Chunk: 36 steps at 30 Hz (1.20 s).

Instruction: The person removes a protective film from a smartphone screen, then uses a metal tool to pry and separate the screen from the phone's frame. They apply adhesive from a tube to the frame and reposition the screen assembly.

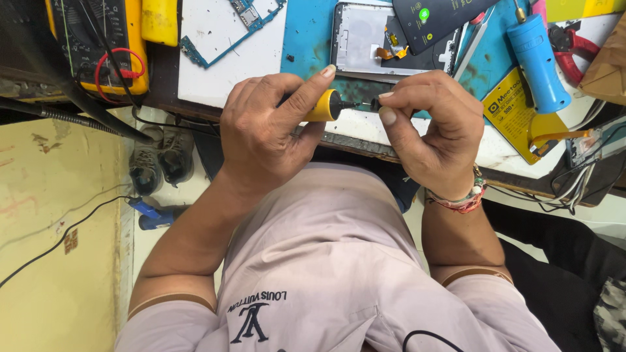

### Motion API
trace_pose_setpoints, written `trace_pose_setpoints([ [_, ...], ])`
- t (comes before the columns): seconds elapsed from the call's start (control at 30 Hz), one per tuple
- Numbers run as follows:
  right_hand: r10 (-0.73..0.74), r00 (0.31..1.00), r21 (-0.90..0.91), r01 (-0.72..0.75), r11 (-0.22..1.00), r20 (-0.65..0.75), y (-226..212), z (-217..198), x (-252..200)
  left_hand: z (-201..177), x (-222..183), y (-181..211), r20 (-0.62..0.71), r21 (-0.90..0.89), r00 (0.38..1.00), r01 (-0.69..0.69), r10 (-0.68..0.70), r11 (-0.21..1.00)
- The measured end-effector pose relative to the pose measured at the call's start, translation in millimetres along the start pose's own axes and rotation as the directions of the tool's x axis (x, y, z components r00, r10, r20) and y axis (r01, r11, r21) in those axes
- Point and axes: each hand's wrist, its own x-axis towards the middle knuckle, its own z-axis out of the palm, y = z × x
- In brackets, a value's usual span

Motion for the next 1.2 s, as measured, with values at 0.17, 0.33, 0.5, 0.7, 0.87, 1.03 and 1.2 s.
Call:
trace_pose_setpoints([
  [0.17, -0.011, 1.000, 0.001, 0.011, 1.000, 0.004, 0.5, 0.1, 0.5, 0.6, 0.2, -0.1, 0.001, 0.001, 1.000, 0.000, 0.000, 1.000],
  [0.33, -0.043, 0.999, -0.058, 0.044, 0.997, 0.027, -6.2, -0.7, 5.0, -0.6, -0.3, -1.4, 0.011, 0.013, 1.000, -0.016, 0.016, 1.000],
  [0.5, -0.192, 0.971, -0.303, 0.228, 0.925, 0.145, -20.5, -14.7, 19.5, -3.8, -0.1, -7.2, 0.051, 0.078, 0.994, -0.096, 0.093, 0.992],
  [0.7, -0.175, 0.966, -0.298, 0.227, 0.927, 0.192, -23.5, -15.0, 22.2, -4.8, 2.6, -8.3, 0.072, 0.091, 0.992, -0.110, 0.104, 0.990],
  [0.87, -0.116, 0.972, -0.257, 0.167, 0.952, 0.202, -17.4, -7.6, 14.0, -3.9, 1.1, -5.2, 0.105, 0.048, 0.986, -0.137, 0.132, 0.989],
  [1.03, 0.018, 0.997, -0.241, 0.002, 0.971, 0.079, -8.5, 15.3, 5.9, -2.0, 4.9, -1.5, 0.111, 0.058, 0.983, -0.152, 0.145, 0.987],
  [1.2, 0.244, 0.969, -0.295, -0.221, 0.930, 0.044, -3.3, 21.9, 4.9, 2.3, 13.1, -6.7, 0.121, 0.150, 0.979, -0.179, 0.162, 0.972],
])
